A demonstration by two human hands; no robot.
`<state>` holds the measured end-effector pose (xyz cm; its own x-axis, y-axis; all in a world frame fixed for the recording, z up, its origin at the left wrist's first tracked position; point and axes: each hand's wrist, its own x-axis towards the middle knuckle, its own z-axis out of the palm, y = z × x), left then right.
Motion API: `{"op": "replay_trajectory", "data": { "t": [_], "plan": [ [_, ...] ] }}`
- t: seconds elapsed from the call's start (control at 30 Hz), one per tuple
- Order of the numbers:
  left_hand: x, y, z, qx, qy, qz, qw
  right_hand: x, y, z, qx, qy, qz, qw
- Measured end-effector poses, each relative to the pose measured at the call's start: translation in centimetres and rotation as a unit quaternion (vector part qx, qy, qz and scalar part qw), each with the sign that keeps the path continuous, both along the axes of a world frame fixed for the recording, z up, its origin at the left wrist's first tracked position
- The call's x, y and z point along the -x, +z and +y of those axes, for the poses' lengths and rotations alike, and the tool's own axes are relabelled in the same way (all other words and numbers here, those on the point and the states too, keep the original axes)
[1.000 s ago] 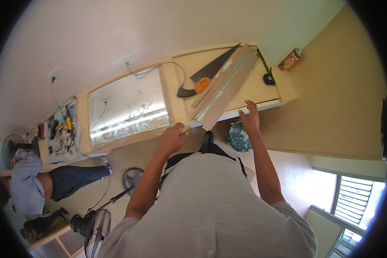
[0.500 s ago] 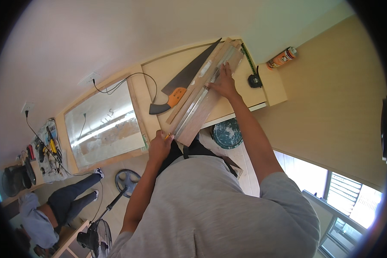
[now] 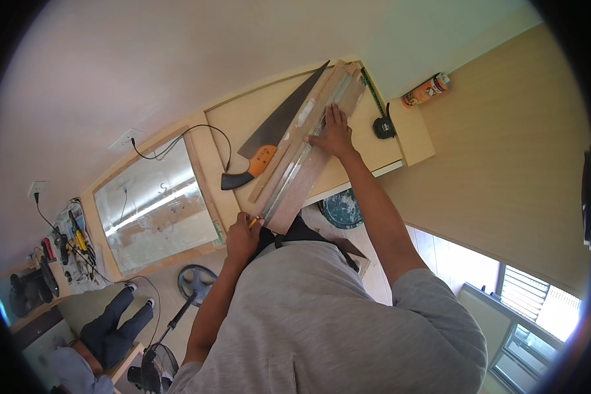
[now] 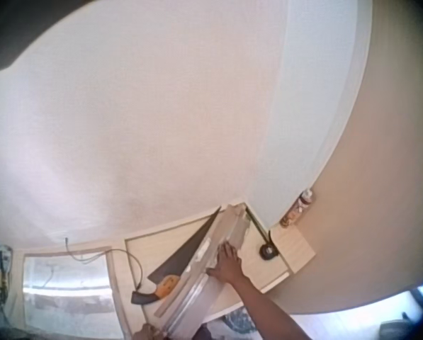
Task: The person uses a hand saw to cut a wooden plank on the floor, then moves to a workbench to measure and mark the wood with a pencil and ruler. The person handles the plank, saw, ruler, and pencil throughout the task.
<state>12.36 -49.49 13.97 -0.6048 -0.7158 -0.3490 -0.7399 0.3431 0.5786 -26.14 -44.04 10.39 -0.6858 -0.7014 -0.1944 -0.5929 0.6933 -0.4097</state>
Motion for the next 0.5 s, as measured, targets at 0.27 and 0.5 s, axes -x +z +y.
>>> {"op": "replay_trajectory", "data": {
  "t": [0.27, 0.5],
  "plan": [
    [0.6, -0.2, 0.9, -0.002, 0.034, 0.010, 0.999, 0.0, 0.5, 0.1, -0.030, 0.023, 0.006, 0.999],
    [0.9, -0.6, 1.2, -0.049, 0.072, 0.072, 0.994, 0.1, 0.5, 0.5, -0.032, 0.049, 0.023, 0.998]
  ]
}}
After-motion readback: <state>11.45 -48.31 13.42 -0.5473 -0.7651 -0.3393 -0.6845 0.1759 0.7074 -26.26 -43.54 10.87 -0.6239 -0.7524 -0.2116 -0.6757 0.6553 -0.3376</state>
